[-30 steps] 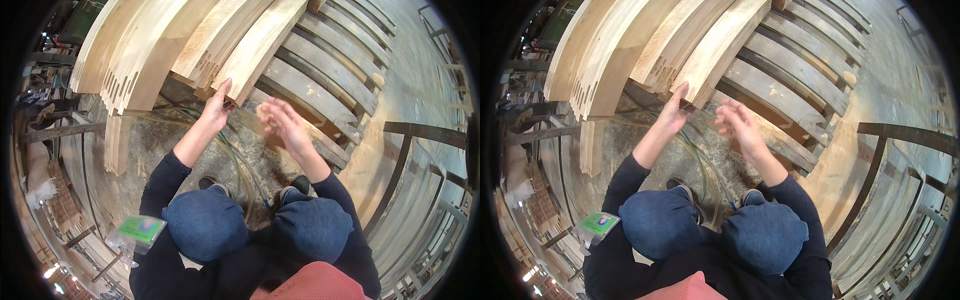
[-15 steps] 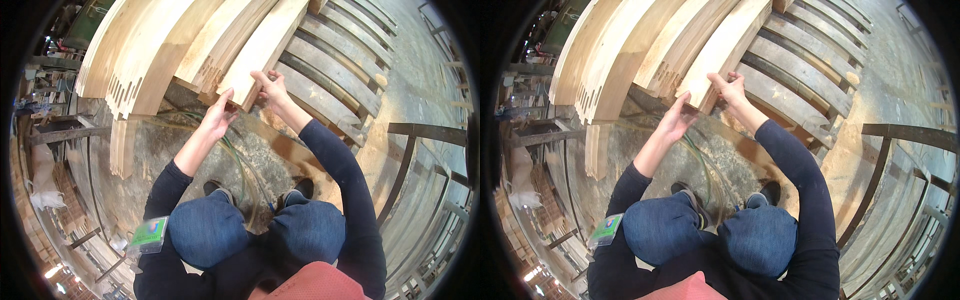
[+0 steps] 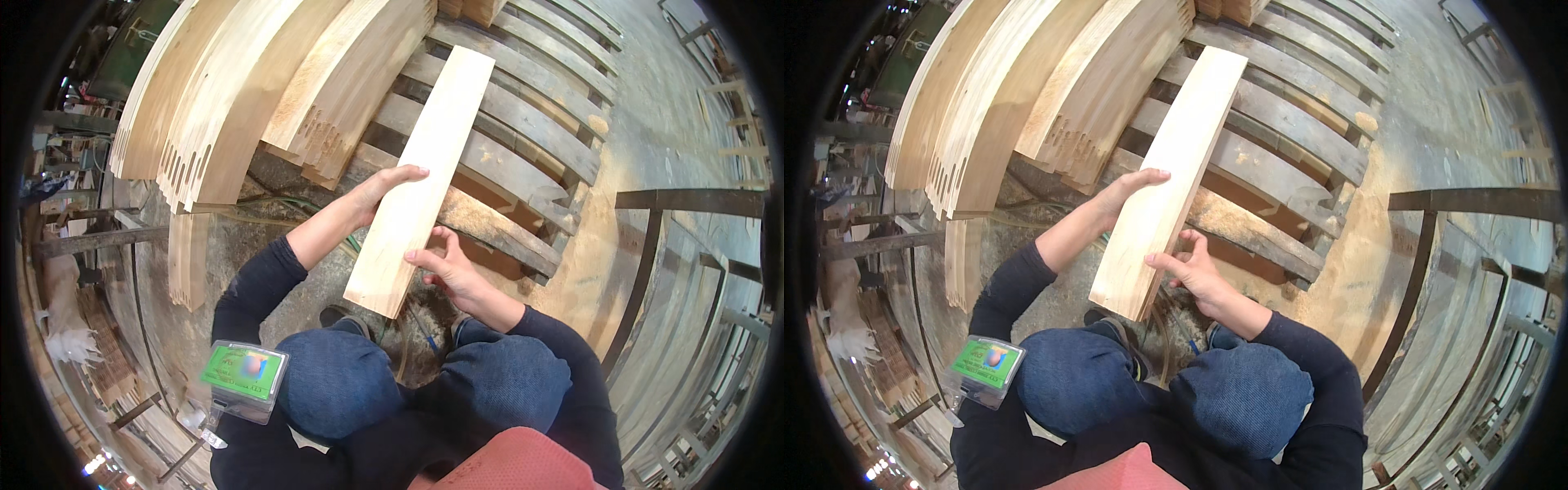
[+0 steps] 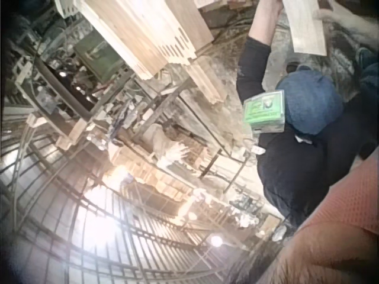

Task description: The person picks up pre-cut wooden slats with notches and stacks them on a pallet. They repeatedly lift, align, and place the pieces into a growing stack, occasionally adjusting the pile to keep it even.

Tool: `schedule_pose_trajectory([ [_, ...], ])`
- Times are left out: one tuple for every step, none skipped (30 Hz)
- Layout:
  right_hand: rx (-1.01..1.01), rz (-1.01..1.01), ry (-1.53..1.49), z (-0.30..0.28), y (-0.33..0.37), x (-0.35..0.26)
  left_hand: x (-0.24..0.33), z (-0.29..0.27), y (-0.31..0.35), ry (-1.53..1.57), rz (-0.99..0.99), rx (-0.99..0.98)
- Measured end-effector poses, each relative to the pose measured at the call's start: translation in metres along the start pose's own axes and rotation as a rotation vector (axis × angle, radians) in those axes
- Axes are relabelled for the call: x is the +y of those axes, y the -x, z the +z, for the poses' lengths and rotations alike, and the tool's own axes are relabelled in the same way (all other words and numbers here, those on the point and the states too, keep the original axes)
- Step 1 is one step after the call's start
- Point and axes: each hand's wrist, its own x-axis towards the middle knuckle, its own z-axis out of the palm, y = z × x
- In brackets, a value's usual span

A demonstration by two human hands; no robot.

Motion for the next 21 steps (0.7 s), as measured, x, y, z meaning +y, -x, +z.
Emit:
schedule_pose_trajectory([
  [-0.025, 0.037, 0.009, -0.001, 0.001, 0.001, -0.003, 0.001, 0.001, -0.002, -0.032, 0.018],
  [-0.069, 0.025, -0.016, -0.003, 0.0, 0.008, -0.007, 0.002, 0.002, -0.061, 0.014, 0.107],
  [-0.112, 0.012, -0.033, -0.006, -0.002, 0.013, -0.007, 0.007, 0.004, -0.115, 0.068, 0.193],
  [-0.155, -0.001, -0.049, -0.01, -0.002, 0.018, -0.005, 0.012, 0.005, -0.168, 0.123, 0.28],
  [-0.228, 0.047, -0.147, -0.017, 0.001, 0.021, 0.001, 0.013, 0.005, -0.216, 0.14, 0.353],
  [-0.284, 0.063, -0.167, -0.02, 0.002, 0.021, 0.008, 0.015, 0.008, -0.342, 0.192, 0.386],
  [-0.279, 0.086, -0.166, -0.021, 0.004, 0.022, 0.018, 0.015, 0.011, -0.471, 0.246, 0.424],
  [-0.275, 0.109, -0.164, -0.023, 0.006, 0.023, 0.029, 0.015, 0.013, -0.601, 0.3, 0.462],
  [-0.257, 0.113, -0.159, -0.029, 0.007, 0.025, 0.046, 0.026, 0.013, -0.624, 0.335, 0.423],
  [-0.262, 0.12, -0.146, -0.03, 0.005, 0.027, 0.058, 0.027, 0.011, -0.723, 0.358, 0.478],
  [-0.267, 0.127, -0.134, -0.031, 0.003, 0.03, 0.067, 0.029, 0.009, -0.949, 0.362, 0.58],
  [-0.266, 0.109, -0.142, -0.033, 0.002, 0.031, 0.081, 0.044, 0.004, -1.173, 0.363, 0.66],
  [-0.273, 0.089, -0.146, -0.034, 0.001, 0.031, 0.092, 0.054, 0.0, -1.233, 0.41, 0.676],
  [-0.278, 0.069, -0.148, -0.034, -0.001, 0.029, 0.101, 0.064, -0.006, -1.291, 0.46, 0.691],
  [-0.278, 0.066, -0.136, -0.033, -0.002, 0.028, 0.106, 0.071, -0.013, -1.351, 0.509, 0.708],
  [-0.279, 0.064, -0.125, -0.031, -0.003, 0.027, 0.106, 0.077, -0.02, -1.387, 0.52, 0.713],
  [-0.277, 0.062, -0.116, -0.031, -0.003, 0.025, 0.105, 0.083, -0.028, -1.423, 0.534, 0.714],
  [-0.252, 0.073, -0.117, -0.035, -0.003, 0.024, 0.104, 0.089, -0.039, -1.453, 0.552, 0.701],
  [-0.251, 0.087, -0.115, -0.034, -0.004, 0.024, 0.098, 0.083, -0.051, -1.518, 0.486, 0.663],
  [-0.249, 0.101, -0.114, -0.033, -0.005, 0.024, 0.083, 0.077, -0.065, -1.562, 0.5, 0.68],
  [-0.257, 0.103, -0.118, -0.029, -0.008, 0.026, 0.06, 0.06, -0.081, -1.61, 0.506, 0.712],
])
